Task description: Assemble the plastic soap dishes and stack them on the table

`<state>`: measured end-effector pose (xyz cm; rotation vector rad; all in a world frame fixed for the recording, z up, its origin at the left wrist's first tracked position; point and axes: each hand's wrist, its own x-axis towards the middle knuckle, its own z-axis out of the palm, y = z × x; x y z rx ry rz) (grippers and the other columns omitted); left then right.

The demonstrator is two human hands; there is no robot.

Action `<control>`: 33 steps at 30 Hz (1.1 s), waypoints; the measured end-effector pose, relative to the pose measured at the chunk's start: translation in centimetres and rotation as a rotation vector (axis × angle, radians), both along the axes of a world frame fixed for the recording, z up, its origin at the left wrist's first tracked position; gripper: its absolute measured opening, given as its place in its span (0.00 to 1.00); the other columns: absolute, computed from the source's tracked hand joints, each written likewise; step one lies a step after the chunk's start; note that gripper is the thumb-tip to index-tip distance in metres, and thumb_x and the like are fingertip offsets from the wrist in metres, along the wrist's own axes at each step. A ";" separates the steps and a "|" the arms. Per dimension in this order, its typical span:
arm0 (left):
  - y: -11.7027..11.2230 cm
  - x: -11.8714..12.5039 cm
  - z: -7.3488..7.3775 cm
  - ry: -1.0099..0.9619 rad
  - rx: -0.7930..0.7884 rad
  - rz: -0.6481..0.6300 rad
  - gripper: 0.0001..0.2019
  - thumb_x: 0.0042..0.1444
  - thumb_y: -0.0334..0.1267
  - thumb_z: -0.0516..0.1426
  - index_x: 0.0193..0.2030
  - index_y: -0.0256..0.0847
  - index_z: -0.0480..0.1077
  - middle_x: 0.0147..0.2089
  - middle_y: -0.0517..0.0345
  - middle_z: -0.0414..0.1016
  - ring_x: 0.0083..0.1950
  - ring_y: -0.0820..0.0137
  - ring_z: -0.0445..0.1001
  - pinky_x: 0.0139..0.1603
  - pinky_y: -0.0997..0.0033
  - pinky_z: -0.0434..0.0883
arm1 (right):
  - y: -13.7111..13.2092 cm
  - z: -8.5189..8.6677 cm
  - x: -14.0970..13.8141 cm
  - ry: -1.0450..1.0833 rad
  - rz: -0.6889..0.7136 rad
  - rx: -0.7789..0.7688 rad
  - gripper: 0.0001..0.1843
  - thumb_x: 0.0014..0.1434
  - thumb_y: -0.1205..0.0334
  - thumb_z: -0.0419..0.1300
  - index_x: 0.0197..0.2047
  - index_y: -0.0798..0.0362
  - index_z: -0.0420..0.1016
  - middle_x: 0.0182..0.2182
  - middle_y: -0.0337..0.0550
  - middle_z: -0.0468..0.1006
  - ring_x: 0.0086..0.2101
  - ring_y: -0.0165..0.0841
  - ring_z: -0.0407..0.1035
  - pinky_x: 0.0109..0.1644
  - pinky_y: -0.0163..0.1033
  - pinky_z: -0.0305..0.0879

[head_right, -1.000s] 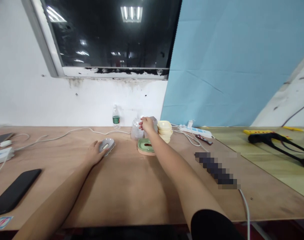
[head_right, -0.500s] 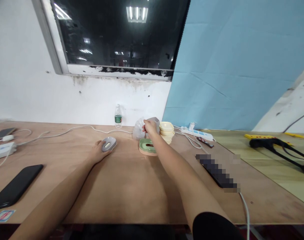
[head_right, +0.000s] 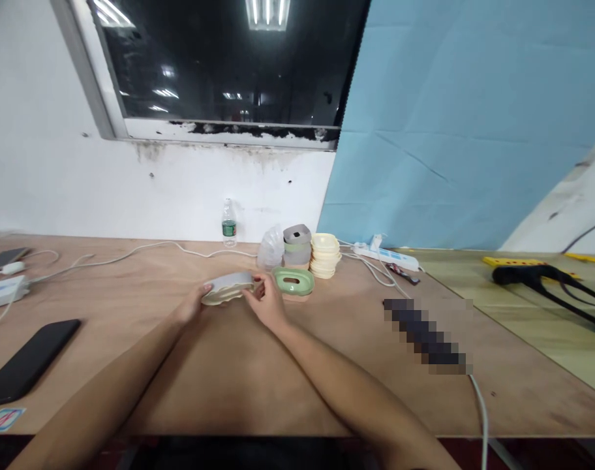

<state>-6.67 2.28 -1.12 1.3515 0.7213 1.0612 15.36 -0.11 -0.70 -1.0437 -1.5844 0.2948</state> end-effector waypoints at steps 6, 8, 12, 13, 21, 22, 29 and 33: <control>0.2 0.3 -0.1 -0.215 -0.175 0.069 0.26 0.58 0.51 0.52 0.56 0.33 0.69 0.50 0.44 0.77 0.48 0.56 0.76 0.36 0.64 0.76 | -0.5 0.5 0.4 -0.078 0.023 0.037 0.10 0.57 0.56 0.61 0.30 0.50 0.66 0.25 0.35 0.67 0.26 0.29 0.61 0.32 0.35 0.59; 0.3 0.2 0.2 -0.226 -0.176 0.079 0.28 0.59 0.53 0.50 0.58 0.33 0.67 0.54 0.44 0.75 0.50 0.54 0.75 0.36 0.62 0.76 | -1.0 0.8 0.5 -0.107 0.066 0.066 0.10 0.58 0.57 0.60 0.29 0.50 0.65 0.27 0.37 0.68 0.27 0.29 0.62 0.33 0.36 0.59; -0.1 0.4 0.7 -0.214 -0.156 0.072 0.31 0.60 0.56 0.47 0.61 0.34 0.65 0.59 0.43 0.71 0.53 0.52 0.74 0.36 0.62 0.75 | -1.6 0.9 0.4 -0.106 0.117 0.051 0.08 0.58 0.59 0.59 0.30 0.50 0.65 0.36 0.41 0.73 0.30 0.30 0.64 0.35 0.37 0.62; -0.2 0.6 0.8 -0.201 -0.154 0.059 0.32 0.60 0.57 0.47 0.61 0.34 0.65 0.59 0.43 0.71 0.54 0.52 0.73 0.36 0.63 0.75 | -1.6 0.8 0.4 -0.095 0.121 0.025 0.07 0.58 0.59 0.59 0.31 0.50 0.66 0.37 0.42 0.74 0.30 0.30 0.65 0.35 0.37 0.62; 0.6 0.3 0.1 -0.195 -0.121 0.201 0.30 0.61 0.55 0.48 0.64 0.40 0.61 0.62 0.49 0.68 0.56 0.53 0.72 0.40 0.61 0.75 | -1.4 1.5 1.7 0.083 0.051 -0.077 0.21 0.57 0.54 0.60 0.53 0.49 0.68 0.36 0.43 0.76 0.31 0.32 0.70 0.35 0.37 0.67; 0.9 0.0 -0.1 -0.187 -0.134 0.239 0.29 0.61 0.55 0.47 0.64 0.39 0.60 0.61 0.48 0.68 0.54 0.54 0.73 0.38 0.62 0.75 | -1.2 1.9 2.3 0.126 0.017 -0.072 0.21 0.57 0.53 0.60 0.53 0.49 0.68 0.36 0.44 0.76 0.30 0.32 0.70 0.35 0.37 0.68; 1.8 -1.0 -0.5 -0.139 -0.184 0.298 0.29 0.62 0.56 0.45 0.63 0.40 0.60 0.61 0.45 0.68 0.46 0.60 0.77 0.34 0.66 0.73 | 1.3 2.0 9.0 0.512 -0.162 -0.056 0.26 0.54 0.49 0.59 0.53 0.52 0.65 0.41 0.45 0.74 0.21 0.25 0.65 0.25 0.35 0.66; 1.6 -0.8 -0.3 -0.133 -0.216 0.298 0.28 0.61 0.57 0.45 0.61 0.40 0.62 0.61 0.45 0.68 0.46 0.60 0.77 0.35 0.65 0.74 | 2.5 0.9 11.4 0.624 -0.228 -0.114 0.27 0.52 0.50 0.59 0.52 0.54 0.63 0.40 0.43 0.73 0.19 0.24 0.63 0.23 0.34 0.66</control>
